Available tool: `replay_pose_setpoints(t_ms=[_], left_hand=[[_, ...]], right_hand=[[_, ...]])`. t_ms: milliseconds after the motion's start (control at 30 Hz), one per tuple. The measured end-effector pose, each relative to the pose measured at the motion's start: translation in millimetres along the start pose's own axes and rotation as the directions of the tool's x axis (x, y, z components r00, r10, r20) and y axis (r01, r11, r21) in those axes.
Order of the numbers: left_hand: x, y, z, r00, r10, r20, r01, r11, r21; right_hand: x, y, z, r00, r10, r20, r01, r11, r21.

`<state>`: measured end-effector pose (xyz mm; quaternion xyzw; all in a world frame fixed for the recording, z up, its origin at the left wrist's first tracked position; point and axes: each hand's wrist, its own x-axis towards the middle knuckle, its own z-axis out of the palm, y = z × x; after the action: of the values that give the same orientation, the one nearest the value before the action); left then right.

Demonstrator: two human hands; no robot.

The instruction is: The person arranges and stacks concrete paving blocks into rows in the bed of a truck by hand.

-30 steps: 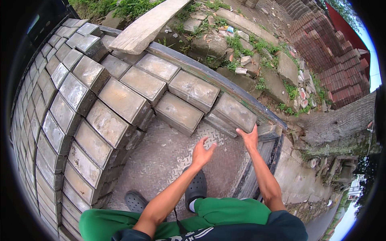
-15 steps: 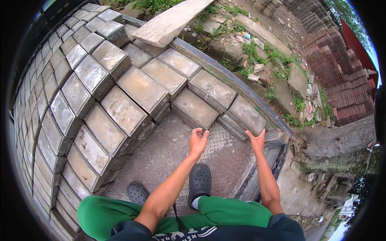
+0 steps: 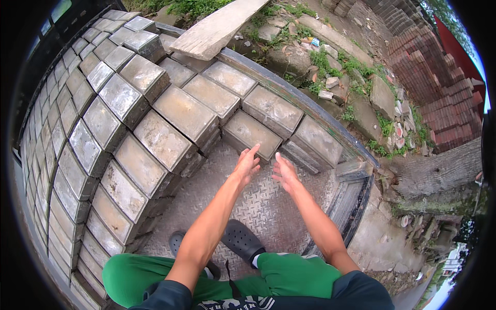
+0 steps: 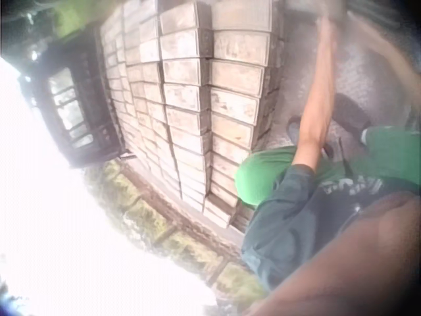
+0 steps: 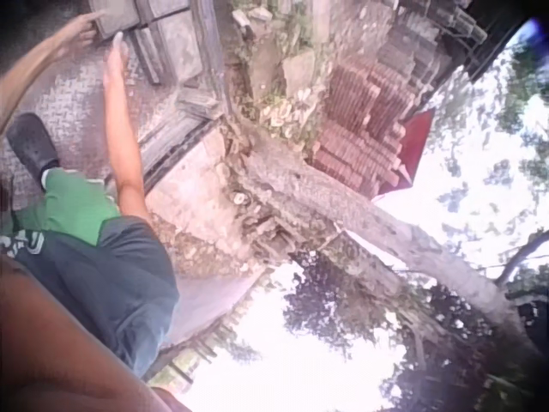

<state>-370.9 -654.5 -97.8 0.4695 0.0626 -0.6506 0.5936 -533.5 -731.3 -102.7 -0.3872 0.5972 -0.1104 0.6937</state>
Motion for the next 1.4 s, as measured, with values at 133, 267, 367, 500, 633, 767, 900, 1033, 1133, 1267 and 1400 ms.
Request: replay_pose_setpoints(t_ms=[133,267,367,500,633,767,900,1033,1133,1267,1400], left_hand=[[-35,9,-14,0.997,0.076,0.021,-0.079,0.97,0.229],[-74,17,-54,0.981,0.192,-0.025,-0.154,0.853,0.499],[-99,11,-88,0.968,0.233,-0.094,-0.131,0.788,0.602],[-136,2,-112,0.926,0.33,-0.186,-0.097,0.681,0.726],[-147,-6,-124,0.941,0.268,-0.205,-0.018,0.647,0.762],[-154,-10,-131,0.938,0.233,-0.258,0.035,0.675,0.737],[-137,-11,-123,0.944,0.265,-0.196,0.01,0.573,0.82],[-125,6,-80,0.956,0.293,0.009,-0.119,0.361,0.925],[-124,23,-64,0.964,0.211,0.161,-0.206,0.214,0.955],[-126,31,-63,0.95,0.15,0.275,-0.287,0.064,0.956],[-112,22,-67,0.963,0.12,0.242,-0.248,0.041,0.968]], right_hand=[[23,-11,52,0.971,-0.191,-0.143,0.182,0.98,-0.074],[26,2,81,0.877,-0.273,-0.394,0.107,0.912,-0.395],[28,2,66,0.911,-0.272,-0.311,0.247,0.962,-0.118],[21,-27,58,0.956,0.041,-0.29,-0.01,0.994,0.106],[41,-37,41,0.946,0.159,-0.282,-0.092,0.968,0.235],[51,-30,46,0.94,0.122,-0.319,-0.028,0.958,0.285],[35,-46,52,0.961,0.078,-0.264,-0.02,0.976,0.215],[41,-39,57,0.965,-0.037,-0.26,0.101,0.966,0.238],[37,-29,65,0.957,-0.051,-0.285,0.126,0.96,0.25],[-4,-38,68,0.975,-0.065,-0.212,0.117,0.964,0.239],[10,-3,61,0.93,-0.18,-0.321,0.249,0.95,0.19]])
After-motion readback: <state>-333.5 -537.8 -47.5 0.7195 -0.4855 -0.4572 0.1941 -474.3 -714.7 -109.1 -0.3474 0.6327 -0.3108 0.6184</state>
